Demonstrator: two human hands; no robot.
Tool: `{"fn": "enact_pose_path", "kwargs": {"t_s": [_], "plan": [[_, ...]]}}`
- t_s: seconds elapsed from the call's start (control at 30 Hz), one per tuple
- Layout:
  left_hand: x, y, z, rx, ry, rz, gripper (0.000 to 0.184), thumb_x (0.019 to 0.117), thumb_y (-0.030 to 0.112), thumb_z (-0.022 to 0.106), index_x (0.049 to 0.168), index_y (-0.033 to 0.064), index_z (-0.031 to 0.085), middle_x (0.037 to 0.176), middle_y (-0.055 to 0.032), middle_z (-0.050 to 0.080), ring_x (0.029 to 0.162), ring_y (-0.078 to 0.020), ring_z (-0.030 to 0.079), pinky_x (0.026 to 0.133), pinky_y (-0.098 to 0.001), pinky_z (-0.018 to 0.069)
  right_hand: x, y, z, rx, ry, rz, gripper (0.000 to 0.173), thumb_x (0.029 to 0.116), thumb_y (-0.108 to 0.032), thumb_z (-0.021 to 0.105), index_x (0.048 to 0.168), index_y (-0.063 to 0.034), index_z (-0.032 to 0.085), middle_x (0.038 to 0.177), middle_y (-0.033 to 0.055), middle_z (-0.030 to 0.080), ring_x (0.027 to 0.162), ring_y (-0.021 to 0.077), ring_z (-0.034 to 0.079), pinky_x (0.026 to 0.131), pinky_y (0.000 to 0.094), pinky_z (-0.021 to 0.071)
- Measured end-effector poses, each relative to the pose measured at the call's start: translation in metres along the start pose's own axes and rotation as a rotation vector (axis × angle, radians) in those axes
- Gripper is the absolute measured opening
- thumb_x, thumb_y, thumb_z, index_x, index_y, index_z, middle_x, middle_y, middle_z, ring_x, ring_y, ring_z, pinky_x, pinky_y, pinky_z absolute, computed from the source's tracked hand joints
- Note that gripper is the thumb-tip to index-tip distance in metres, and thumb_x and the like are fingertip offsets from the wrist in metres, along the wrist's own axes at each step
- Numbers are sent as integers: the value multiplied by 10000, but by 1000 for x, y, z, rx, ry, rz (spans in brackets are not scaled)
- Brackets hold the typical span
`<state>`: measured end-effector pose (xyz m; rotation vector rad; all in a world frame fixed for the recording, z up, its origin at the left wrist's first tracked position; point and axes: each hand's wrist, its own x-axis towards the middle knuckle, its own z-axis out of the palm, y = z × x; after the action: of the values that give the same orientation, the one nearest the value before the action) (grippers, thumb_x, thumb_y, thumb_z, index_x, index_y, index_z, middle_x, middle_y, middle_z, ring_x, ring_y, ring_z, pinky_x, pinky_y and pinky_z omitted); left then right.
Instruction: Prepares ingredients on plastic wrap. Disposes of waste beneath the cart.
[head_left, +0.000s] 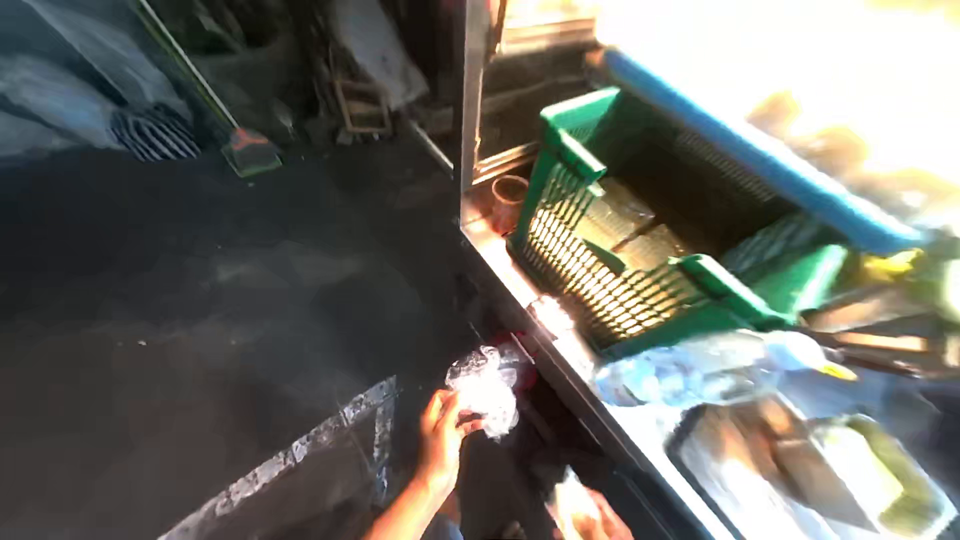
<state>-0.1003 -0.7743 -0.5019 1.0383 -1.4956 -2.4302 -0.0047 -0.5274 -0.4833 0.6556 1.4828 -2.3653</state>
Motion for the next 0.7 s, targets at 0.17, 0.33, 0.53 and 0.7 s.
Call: {"fn": "enact_pose_path", "kwargs": {"t_s": [0.17,0.33,0.53,0.7], "plan": [[-93,39,10,-71,-130,43,142,1034,68,494,1128,-33,528,957,-169,698,809,-278,724,689,-447,641,-21,-45,26,127,-291,-1,403,873,-127,700,1253,-12,633,1411,180,608,1061,276,699,825,429,613],[-147,28,-1,7,-241,45,262,900,23,614,1151,-49,591,989,-156,715,860,-245,720,766,-410,627,-30,-35,60,6,-382,-47,323,847,-50,701,1156,37,662,1067,181,716,931,258,706,827,447,612],[-125,37,-43,-16,50,127,168,922,-22,597,1078,-55,648,994,-152,711,880,-239,696,765,-393,609,-37,-17,20,18,-225,18,301,840,22,639,1139,44,667,970,161,733,838,241,713,760,424,617],[-65,29,-42,-46,179,118,75,932,-68,585,1005,-57,598,915,-179,704,792,-291,719,684,-454,642,-26,11,-24,-46,-62,98,258,899,49,586,1147,33,652,938,122,741,816,213,723,766,413,626]]}}
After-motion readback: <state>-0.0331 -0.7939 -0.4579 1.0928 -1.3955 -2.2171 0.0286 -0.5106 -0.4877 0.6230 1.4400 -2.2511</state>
